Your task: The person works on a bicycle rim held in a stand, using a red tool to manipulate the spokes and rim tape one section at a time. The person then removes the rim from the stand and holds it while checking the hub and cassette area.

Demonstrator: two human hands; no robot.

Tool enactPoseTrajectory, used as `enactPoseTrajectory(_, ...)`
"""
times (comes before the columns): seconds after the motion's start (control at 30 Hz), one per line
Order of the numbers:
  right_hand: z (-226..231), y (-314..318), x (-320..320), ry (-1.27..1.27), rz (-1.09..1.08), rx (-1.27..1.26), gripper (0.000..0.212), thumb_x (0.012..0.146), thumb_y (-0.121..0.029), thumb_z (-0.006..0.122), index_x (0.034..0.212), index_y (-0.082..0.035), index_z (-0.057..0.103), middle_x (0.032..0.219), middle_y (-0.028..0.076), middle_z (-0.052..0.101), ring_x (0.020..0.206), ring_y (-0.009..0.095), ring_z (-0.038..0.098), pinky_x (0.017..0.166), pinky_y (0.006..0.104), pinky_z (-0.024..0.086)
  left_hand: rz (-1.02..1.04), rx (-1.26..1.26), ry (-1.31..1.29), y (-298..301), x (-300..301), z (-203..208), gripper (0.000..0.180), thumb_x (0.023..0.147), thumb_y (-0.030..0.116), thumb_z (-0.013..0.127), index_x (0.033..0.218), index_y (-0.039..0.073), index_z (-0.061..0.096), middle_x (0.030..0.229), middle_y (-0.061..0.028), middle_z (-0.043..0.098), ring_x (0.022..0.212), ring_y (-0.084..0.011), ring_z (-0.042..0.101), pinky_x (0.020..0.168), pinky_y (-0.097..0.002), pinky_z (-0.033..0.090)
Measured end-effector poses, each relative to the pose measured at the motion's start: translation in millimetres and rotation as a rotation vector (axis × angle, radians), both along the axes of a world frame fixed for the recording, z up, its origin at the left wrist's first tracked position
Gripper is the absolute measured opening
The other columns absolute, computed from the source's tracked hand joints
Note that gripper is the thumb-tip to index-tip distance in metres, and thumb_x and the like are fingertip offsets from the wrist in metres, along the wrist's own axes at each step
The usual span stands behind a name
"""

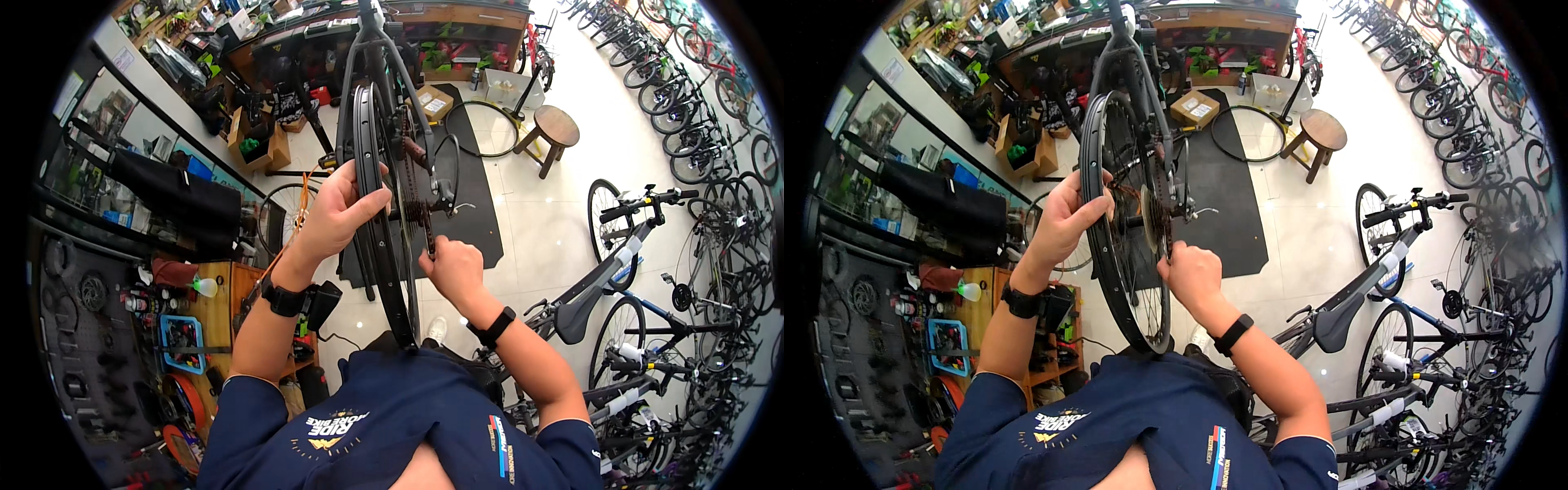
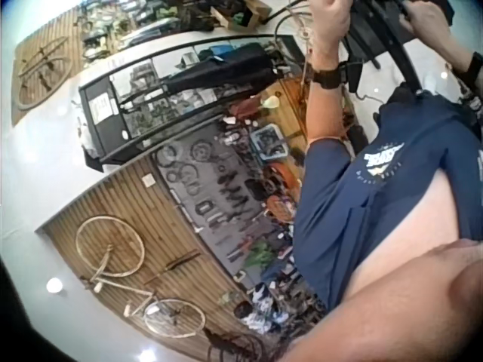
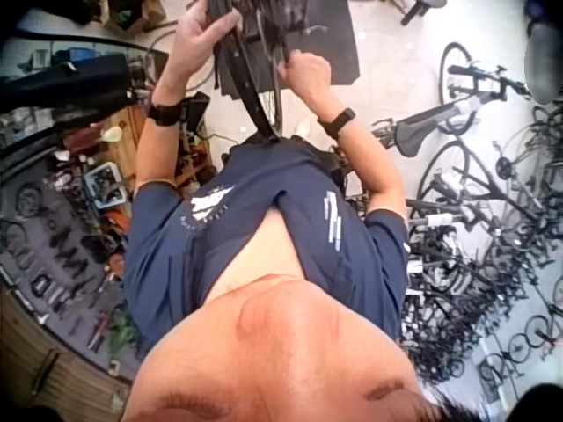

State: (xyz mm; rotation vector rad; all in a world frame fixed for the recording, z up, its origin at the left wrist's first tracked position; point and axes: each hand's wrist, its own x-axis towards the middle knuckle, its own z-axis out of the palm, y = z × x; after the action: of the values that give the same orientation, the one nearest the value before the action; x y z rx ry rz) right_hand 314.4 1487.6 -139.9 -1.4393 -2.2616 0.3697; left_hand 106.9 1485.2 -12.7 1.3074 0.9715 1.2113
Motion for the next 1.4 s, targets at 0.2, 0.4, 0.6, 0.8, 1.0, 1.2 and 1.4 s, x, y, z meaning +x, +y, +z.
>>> enactPoseTrajectory(0.2,-40.6,1.0,3.7,-0.029,-0.051,0.009,0.025,0.082,-0.027,0.066,0.075,-0.004,0.060,0.065,0.014,0.065,0.060,0.033,0.066,0.056,0.0419,0.052,-0.038,-0.011,0.060,-27.9,5.9,30.5,0.035,0.090,0.008,0.063,0.120,-0.003,0.049,0.085,-0.0019,0.059,0.077,-0.0059,0.054,0.071,-0.0202,0.042)
enactPoseTrajectory(0.4,-53.3,5.2,1.1,0.035,-0.044,0.085,0.026,0.083,-0.026,0.066,0.074,-0.004,0.057,0.065,0.015,0.065,0.059,0.033,0.065,0.055,0.0426,0.052,-0.063,-0.028,0.097,-48.7,13.0,66.1,0.039,0.088,0.009,0.065,0.121,-0.004,0.048,0.086,-0.0009,0.059,0.073,-0.0039,0.053,0.065,-0.0190,0.042)
enactPoseTrajectory(0.6,-2.0,3.6,1.4,0.101,0.016,0.145,0.027,0.084,-0.027,0.066,0.072,-0.005,0.057,0.062,0.015,0.064,0.057,0.034,0.064,0.054,0.0424,0.051,-0.041,-0.072,0.119,-81.8,12.1,56.2,0.040,0.084,0.004,0.067,0.118,-0.002,0.048,0.084,0.0003,0.058,0.074,-0.0050,0.054,0.068,-0.0210,0.044)
enactPoseTrajectory(0.8,24.6,17.7,-0.3,0.081,0.011,0.112,0.034,0.087,-0.034,0.066,0.071,-0.005,0.058,0.060,0.015,0.062,0.057,0.035,0.063,0.054,0.0422,0.051,0.011,-0.195,0.216,-127.0,15.5,42.4,0.049,0.072,0.001,0.076,0.113,-0.002,0.049,0.075,0.0010,0.059,0.067,-0.0048,0.054,0.065,-0.0205,0.044)
enactPoseTrajectory(1.0,42.8,18.2,-7.8,0.128,-0.028,0.044,0.038,0.088,-0.038,0.065,0.072,-0.004,0.059,0.063,0.017,0.063,0.061,0.038,0.063,0.057,0.0443,0.051,-0.089,-0.385,0.307,-180.9,7.1,16.0,0.045,0.073,0.001,0.076,0.111,0.000,0.051,0.075,0.0005,0.060,0.069,-0.0058,0.056,0.065,-0.0231,0.048)
enactPoseTrajectory(1.2,51.3,10.4,4.0,0.216,-0.054,0.013,0.042,0.087,-0.044,0.066,0.073,-0.004,0.064,0.063,0.016,0.063,0.061,0.036,0.064,0.058,0.0430,0.051,-0.145,-0.499,0.395,-231.1,-12.0,-26.8,0.034,0.078,0.010,0.074,0.104,0.002,0.053,0.083,-0.0023,0.063,0.076,-0.0092,0.059,0.071,-0.0260,0.050)
enactPoseTrajectory(1.4,34.5,-48.4,88.4,0.050,-0.125,-0.246,0.042,0.086,-0.040,0.066,0.077,0.000,0.065,0.070,0.019,0.065,0.069,0.037,0.064,0.065,0.0421,0.051,-0.199,-0.467,0.493,-279.2,-38.9,-124.7,0.029,0.082,0.008,0.068,0.105,0.000,0.054,0.089,-0.0060,0.067,0.083,-0.0150,0.063,0.078,-0.0303,0.051)
